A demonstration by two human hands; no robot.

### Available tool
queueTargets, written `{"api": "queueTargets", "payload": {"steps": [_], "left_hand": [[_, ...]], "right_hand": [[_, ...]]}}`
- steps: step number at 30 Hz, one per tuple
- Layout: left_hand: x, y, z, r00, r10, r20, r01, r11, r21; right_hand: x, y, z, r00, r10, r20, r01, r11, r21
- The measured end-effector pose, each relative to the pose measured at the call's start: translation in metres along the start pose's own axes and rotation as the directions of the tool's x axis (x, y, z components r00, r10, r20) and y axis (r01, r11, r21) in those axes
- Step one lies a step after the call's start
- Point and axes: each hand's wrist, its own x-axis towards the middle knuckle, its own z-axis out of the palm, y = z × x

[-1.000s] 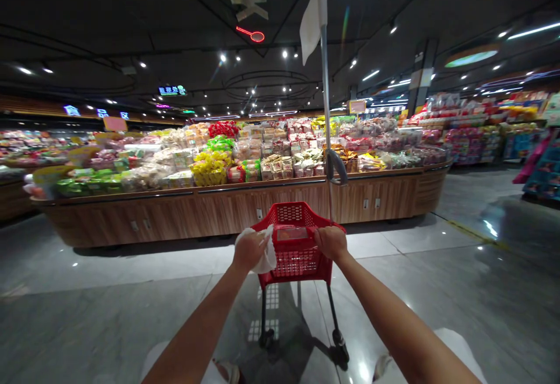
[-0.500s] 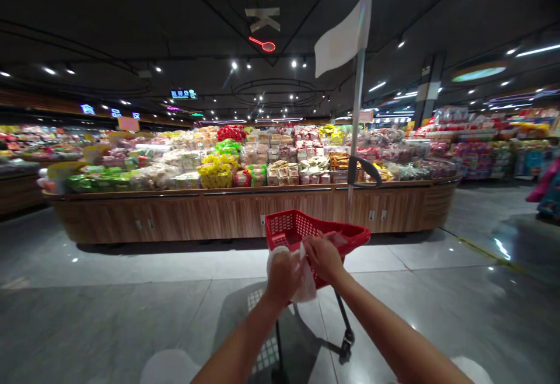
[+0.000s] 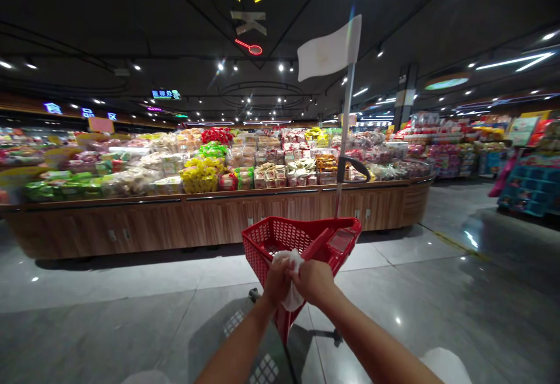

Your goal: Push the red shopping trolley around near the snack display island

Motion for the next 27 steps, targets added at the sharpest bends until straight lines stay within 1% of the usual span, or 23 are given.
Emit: {"api": "queueTargets", "payload": {"steps": [1, 3, 5, 7, 9, 10, 13, 15, 17, 19, 20, 22, 24, 27], "left_hand": [[-0.001, -0.001, 0.003, 1.000, -0.012, 0.006, 0.012, 1.000, -0.011], [-0.002, -0.004, 0.006, 0.999, -0.018, 0.036, 0.019, 1.000, -0.016], [-0.002, -0.011, 0.005, 0.997, -0.036, 0.064, 0.035, 0.999, 0.015], [-0.003, -0.022, 0.001, 0.992, -0.097, 0.085, 0.091, 0.993, 0.071], [-0.007, -0.038, -0.006, 0.982, -0.157, 0.107, 0.143, 0.982, 0.127], [-0.009, -0.046, -0.010, 0.977, -0.168, 0.128, 0.147, 0.977, 0.154], [-0.022, -0.071, -0.023, 0.968, -0.174, 0.179, 0.127, 0.961, 0.246], [-0.032, -0.086, -0.028, 0.966, -0.189, 0.174, 0.126, 0.939, 0.319], [-0.040, -0.095, -0.027, 0.967, -0.210, 0.141, 0.139, 0.907, 0.398], [-0.045, -0.096, -0.020, 0.968, -0.224, 0.117, 0.146, 0.874, 0.464], [-0.046, -0.094, -0.014, 0.968, -0.225, 0.113, 0.144, 0.862, 0.485], [-0.044, -0.083, -0.001, 0.970, -0.216, 0.108, 0.134, 0.853, 0.505], [-0.039, -0.068, 0.014, 0.971, -0.218, 0.093, 0.146, 0.859, 0.490], [-0.027, -0.041, 0.043, 0.968, -0.236, 0.089, 0.173, 0.878, 0.447]], "right_hand": [[-0.002, -0.005, 0.003, 1.000, 0.003, -0.017, -0.004, 1.000, -0.022], [-0.003, -0.005, 0.011, 0.998, -0.015, -0.062, 0.011, 0.998, -0.062], [-0.005, 0.004, 0.018, 0.991, -0.064, -0.119, 0.053, 0.995, -0.086], [-0.008, 0.020, 0.024, 0.980, -0.117, -0.163, 0.102, 0.990, -0.097], [-0.014, 0.040, 0.027, 0.969, -0.143, -0.199, 0.123, 0.986, -0.109], [-0.018, 0.051, 0.028, 0.965, -0.155, -0.211, 0.131, 0.984, -0.122], [-0.030, 0.095, 0.027, 0.952, -0.208, -0.223, 0.172, 0.970, -0.172], [-0.036, 0.126, 0.023, 0.942, -0.234, -0.240, 0.191, 0.963, -0.190], [-0.039, 0.152, 0.018, 0.944, -0.197, -0.265, 0.142, 0.966, -0.215], [-0.037, 0.165, 0.013, 0.951, -0.119, -0.285, 0.046, 0.967, -0.251], [-0.035, 0.167, 0.013, 0.951, -0.081, -0.299, -0.002, 0.964, -0.267], [-0.028, 0.160, 0.017, 0.943, -0.039, -0.332, -0.060, 0.957, -0.283], [-0.018, 0.143, 0.028, 0.940, -0.045, -0.339, -0.054, 0.959, -0.277], [-0.001, 0.115, 0.051, 0.964, -0.045, -0.261, -0.017, 0.973, -0.230]]}}
